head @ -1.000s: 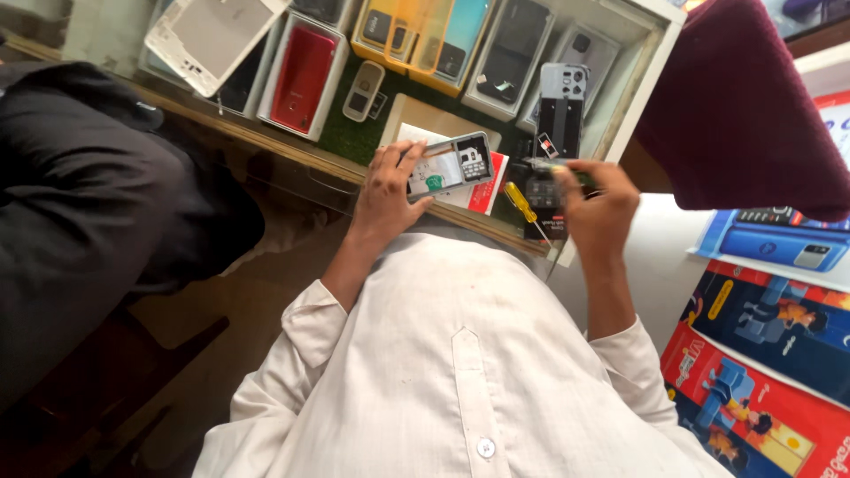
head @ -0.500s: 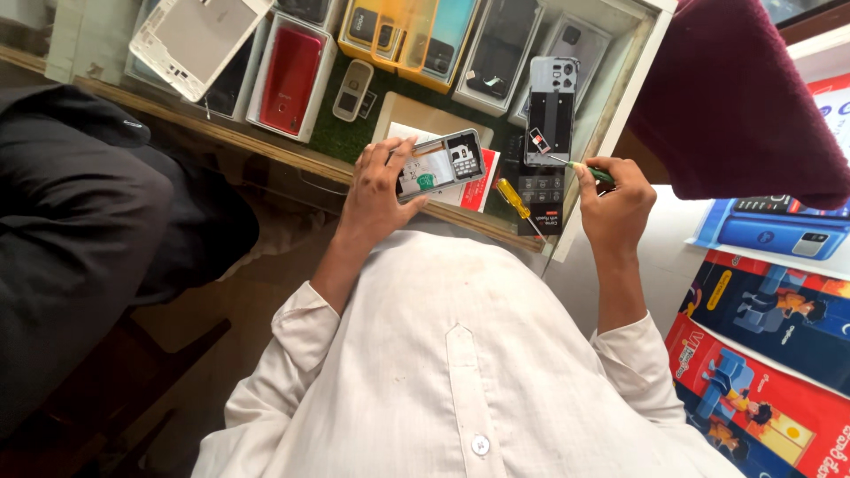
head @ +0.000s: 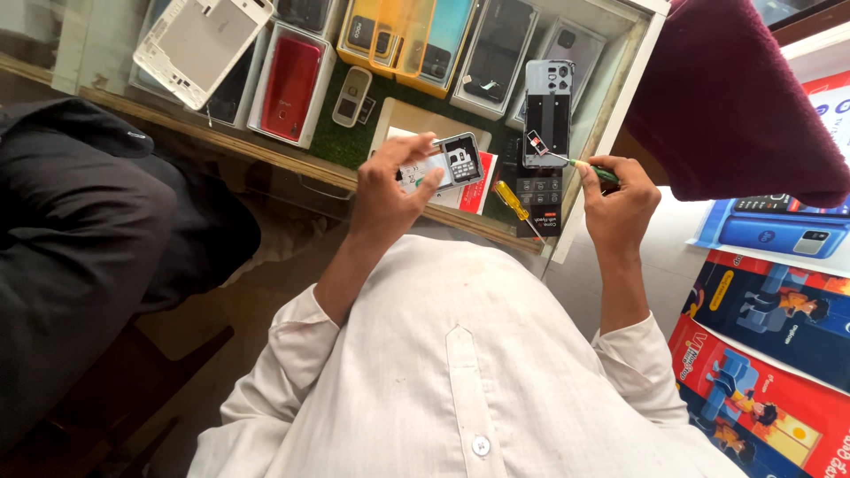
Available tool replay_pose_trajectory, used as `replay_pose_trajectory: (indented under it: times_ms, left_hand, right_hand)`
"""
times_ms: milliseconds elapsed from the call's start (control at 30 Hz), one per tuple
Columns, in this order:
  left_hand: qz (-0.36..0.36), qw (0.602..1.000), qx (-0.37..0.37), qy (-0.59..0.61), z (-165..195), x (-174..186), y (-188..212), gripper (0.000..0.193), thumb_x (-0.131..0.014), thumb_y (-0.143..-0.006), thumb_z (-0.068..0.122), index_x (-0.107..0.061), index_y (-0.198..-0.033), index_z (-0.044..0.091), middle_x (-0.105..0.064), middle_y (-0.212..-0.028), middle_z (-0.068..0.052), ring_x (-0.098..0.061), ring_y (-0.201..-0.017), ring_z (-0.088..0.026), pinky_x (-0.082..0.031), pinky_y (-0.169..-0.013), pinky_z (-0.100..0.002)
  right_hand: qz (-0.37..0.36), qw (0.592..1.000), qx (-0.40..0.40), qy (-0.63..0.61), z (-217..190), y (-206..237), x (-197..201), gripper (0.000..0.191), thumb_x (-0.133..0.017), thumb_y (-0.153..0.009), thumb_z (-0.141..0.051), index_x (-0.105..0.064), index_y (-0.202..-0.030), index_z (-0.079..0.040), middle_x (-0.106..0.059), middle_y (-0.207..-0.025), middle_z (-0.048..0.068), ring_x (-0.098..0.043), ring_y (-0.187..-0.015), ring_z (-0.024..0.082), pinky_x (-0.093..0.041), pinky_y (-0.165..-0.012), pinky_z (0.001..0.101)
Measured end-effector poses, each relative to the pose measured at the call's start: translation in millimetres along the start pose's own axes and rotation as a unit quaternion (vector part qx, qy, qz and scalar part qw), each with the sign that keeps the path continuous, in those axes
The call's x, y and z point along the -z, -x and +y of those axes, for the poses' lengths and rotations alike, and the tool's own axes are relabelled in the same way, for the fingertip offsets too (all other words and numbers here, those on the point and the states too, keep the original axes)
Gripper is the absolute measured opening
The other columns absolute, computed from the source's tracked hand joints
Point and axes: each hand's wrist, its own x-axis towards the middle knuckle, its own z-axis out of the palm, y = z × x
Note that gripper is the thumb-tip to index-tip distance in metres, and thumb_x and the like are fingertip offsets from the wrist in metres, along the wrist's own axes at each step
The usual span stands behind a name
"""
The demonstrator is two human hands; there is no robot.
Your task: The person repairs a mobile phone at a glass display counter. They use a screwdriver to unscrew the phone, remove the back cover and battery, handle internal components, and reposition the phone while working on it with the screwdriver.
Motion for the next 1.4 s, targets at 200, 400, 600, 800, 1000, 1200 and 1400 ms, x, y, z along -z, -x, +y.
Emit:
replay_pose_trajectory:
  times_ms: [200, 400, 600, 800, 1000, 1200, 1400]
  left_hand:
    - [-0.09, 0.925, 0.205, 0.309, -23.3, -32.4, -8.3, 0.03, -0.071, -0.095, 0.013, -0.07, -0.119, -0.005, -0.077, -0.104, -0.014, -0.075, -0.096, -0.018, -0.063, -0.088, -0.031]
    - [-0.15, 0.827, 0.3, 0.45, -30.9, -56.9, -26.6, 0.027, -0.062, -0.102, 0.018, -0.069, -0.114, -0.005, -0.076, -0.102, -0.014, -0.075, -0.093, -0.019, -0.063, -0.089, -0.032]
    - [-0.157, 0.787, 0.334, 0.494, -24.9, -64.6, -30.9, 0.028, -0.059, -0.104, 0.022, -0.069, -0.109, -0.003, -0.076, -0.098, -0.016, -0.077, -0.087, -0.021, -0.065, -0.081, -0.032]
    - [-0.137, 0.814, 0.324, 0.462, -26.1, -60.2, -24.6, 0.027, -0.061, -0.104, 0.023, -0.069, -0.105, -0.002, -0.077, -0.095, -0.014, -0.078, -0.084, -0.02, -0.065, -0.077, -0.031]
    - [-0.124, 0.825, 0.326, 0.444, -27.4, -58.6, -21.0, 0.027, -0.063, -0.102, 0.025, -0.072, -0.105, 0.0, -0.078, -0.096, -0.013, -0.078, -0.084, -0.018, -0.065, -0.076, -0.029]
    - [-0.115, 0.826, 0.326, 0.444, -29.5, -60.5, -19.4, 0.026, -0.064, -0.101, 0.025, -0.072, -0.105, 0.001, -0.078, -0.096, -0.012, -0.077, -0.083, -0.016, -0.065, -0.075, -0.029]
    - [-0.12, 0.824, 0.32, 0.453, -29.6, -60.4, -19.2, 0.027, -0.065, -0.101, 0.027, -0.071, -0.105, 0.001, -0.078, -0.096, -0.012, -0.077, -0.083, -0.015, -0.064, -0.075, -0.029]
  right_hand:
    - [-0.014, 0.995, -0.029, -0.091, -12.3, 1.1, -4.3, 0.016, -0.084, -0.099, -0.012, -0.076, -0.105, 0.001, -0.075, -0.09, 0.009, -0.068, -0.076, 0.012, -0.053, -0.067, 0.0251]
    - [-0.057, 0.965, -0.061, -0.247, -40.1, 2.4, -11.3, 0.017, -0.079, -0.1, -0.011, -0.073, -0.109, 0.002, -0.074, -0.091, 0.006, -0.068, -0.075, 0.007, -0.054, -0.064, 0.0188]
    - [-0.062, 0.962, -0.044, -0.264, -59.2, 0.7, -16.4, 0.016, -0.08, -0.099, -0.009, -0.074, -0.109, 0.003, -0.072, -0.093, 0.006, -0.064, -0.076, 0.007, -0.05, -0.065, 0.0191]
    - [-0.066, 0.968, -0.028, -0.24, -64.2, 0.8, -21.4, 0.015, -0.081, -0.098, -0.008, -0.075, -0.108, 0.001, -0.071, -0.096, 0.005, -0.064, -0.081, 0.007, -0.051, -0.07, 0.0205]
    - [-0.064, 0.974, -0.011, -0.215, -66.2, 2.5, -19.7, 0.013, -0.081, -0.098, -0.007, -0.075, -0.107, 0.0, -0.071, -0.095, 0.006, -0.065, -0.082, 0.008, -0.051, -0.07, 0.0219]
    - [-0.081, 0.972, 0.009, -0.22, -67.0, -0.9, -18.2, 0.014, -0.081, -0.096, -0.004, -0.074, -0.108, 0.0, -0.07, -0.099, 0.007, -0.069, -0.086, 0.01, -0.054, -0.073, 0.022]
    - [-0.091, 0.967, 0.03, -0.234, -65.5, -2.5, -16.4, 0.014, -0.08, -0.096, -0.003, -0.074, -0.108, -0.001, -0.07, -0.101, 0.007, -0.07, -0.089, 0.01, -0.057, -0.076, 0.0221]
